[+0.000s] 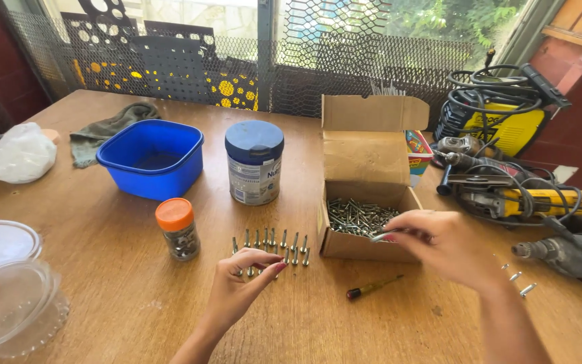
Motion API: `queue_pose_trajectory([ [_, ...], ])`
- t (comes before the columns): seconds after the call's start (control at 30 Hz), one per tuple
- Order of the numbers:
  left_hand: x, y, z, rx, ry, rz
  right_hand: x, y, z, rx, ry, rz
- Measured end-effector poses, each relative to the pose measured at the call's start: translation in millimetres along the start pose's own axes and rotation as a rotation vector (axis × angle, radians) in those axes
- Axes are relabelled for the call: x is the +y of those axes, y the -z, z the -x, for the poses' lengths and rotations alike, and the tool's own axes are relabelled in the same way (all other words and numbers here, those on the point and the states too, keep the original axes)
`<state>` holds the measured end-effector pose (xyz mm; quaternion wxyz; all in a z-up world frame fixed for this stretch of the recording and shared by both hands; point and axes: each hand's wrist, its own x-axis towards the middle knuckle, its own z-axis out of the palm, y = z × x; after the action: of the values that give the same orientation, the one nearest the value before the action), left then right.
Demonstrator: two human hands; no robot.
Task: Assembling nuts onto bolts and organizing them in rows on a workshop table.
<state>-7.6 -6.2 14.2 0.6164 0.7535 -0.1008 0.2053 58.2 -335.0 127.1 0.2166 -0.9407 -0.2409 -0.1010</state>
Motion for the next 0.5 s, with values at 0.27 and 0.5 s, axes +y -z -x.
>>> queue_pose_trajectory([
  [0.27,-26.1,-7.5,1.0,0.036,-0.224,-0.302,79.3,47.6,15.0,-0.052,-0.56,0.26],
  [0.5,-38.0,-7.4,0.4,0.038,-0.372,-0.535,131.7,25.8,-5.8,-0.306,-0.822,0.455],
])
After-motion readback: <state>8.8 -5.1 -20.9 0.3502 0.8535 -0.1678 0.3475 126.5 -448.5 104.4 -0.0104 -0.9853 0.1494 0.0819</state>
